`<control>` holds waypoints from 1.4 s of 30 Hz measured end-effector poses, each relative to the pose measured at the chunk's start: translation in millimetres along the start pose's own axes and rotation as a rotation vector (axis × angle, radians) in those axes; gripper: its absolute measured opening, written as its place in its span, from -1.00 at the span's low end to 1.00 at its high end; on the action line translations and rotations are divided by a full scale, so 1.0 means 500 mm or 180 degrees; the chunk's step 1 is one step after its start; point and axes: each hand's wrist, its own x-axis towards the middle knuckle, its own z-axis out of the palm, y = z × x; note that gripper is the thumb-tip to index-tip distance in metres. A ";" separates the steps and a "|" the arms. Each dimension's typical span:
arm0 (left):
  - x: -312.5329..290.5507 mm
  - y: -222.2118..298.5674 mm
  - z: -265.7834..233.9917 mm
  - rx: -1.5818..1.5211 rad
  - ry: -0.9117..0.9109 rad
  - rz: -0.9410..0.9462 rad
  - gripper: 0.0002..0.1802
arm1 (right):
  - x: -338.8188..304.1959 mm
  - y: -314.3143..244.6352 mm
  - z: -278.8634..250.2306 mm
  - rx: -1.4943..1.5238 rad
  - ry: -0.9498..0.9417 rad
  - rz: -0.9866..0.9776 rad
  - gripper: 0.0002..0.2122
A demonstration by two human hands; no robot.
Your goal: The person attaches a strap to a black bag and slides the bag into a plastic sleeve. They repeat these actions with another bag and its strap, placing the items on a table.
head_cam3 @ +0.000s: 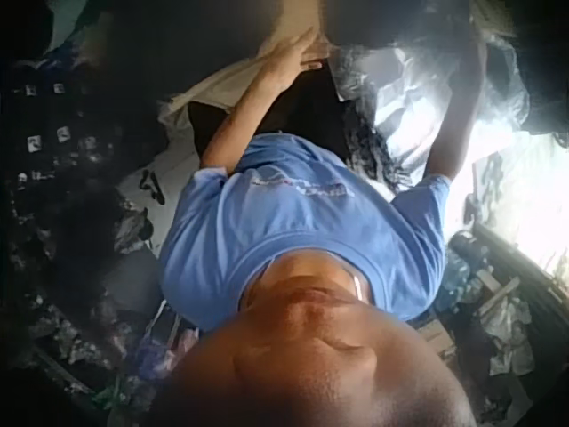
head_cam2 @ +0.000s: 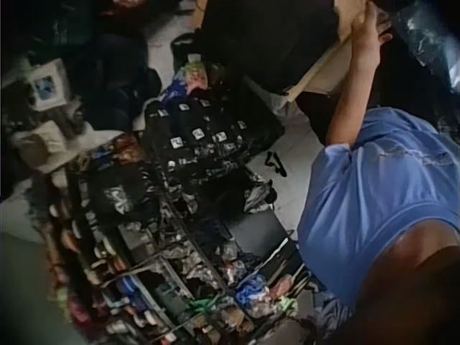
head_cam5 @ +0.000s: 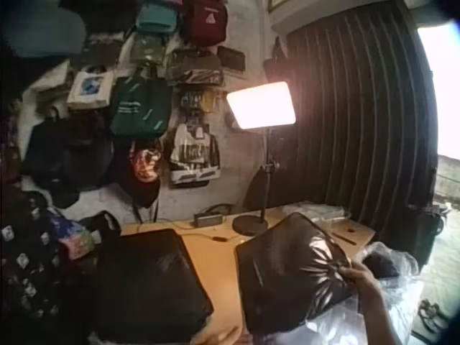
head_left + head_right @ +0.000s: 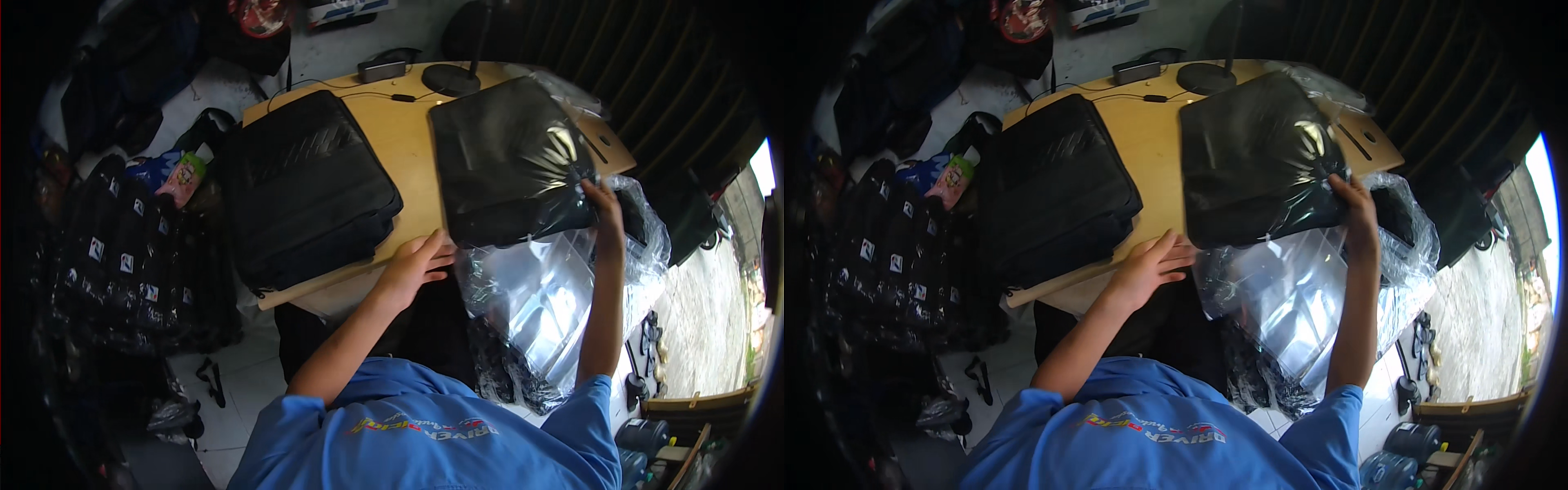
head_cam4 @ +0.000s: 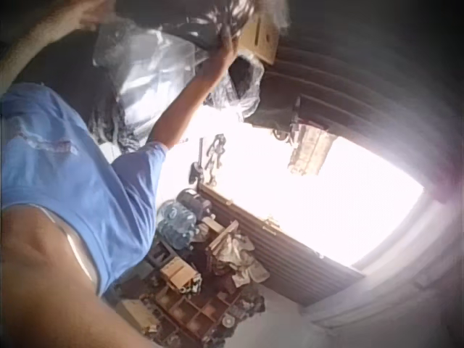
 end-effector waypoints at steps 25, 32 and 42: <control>-0.728 -0.014 -0.345 -0.1830 0.2905 0.4447 -0.68 | -0.118 -0.146 0.834 -0.0929 -0.3543 -0.0555 -0.50; -0.988 -0.466 -0.642 -0.2527 0.4585 0.3504 -0.72 | -0.101 0.013 0.821 -0.0784 -0.3065 -0.0561 -0.67; -1.239 -1.036 -0.676 -0.3424 0.6483 0.2882 -0.77 | 0.023 0.074 0.608 -0.0810 -0.1625 -0.0590 -0.70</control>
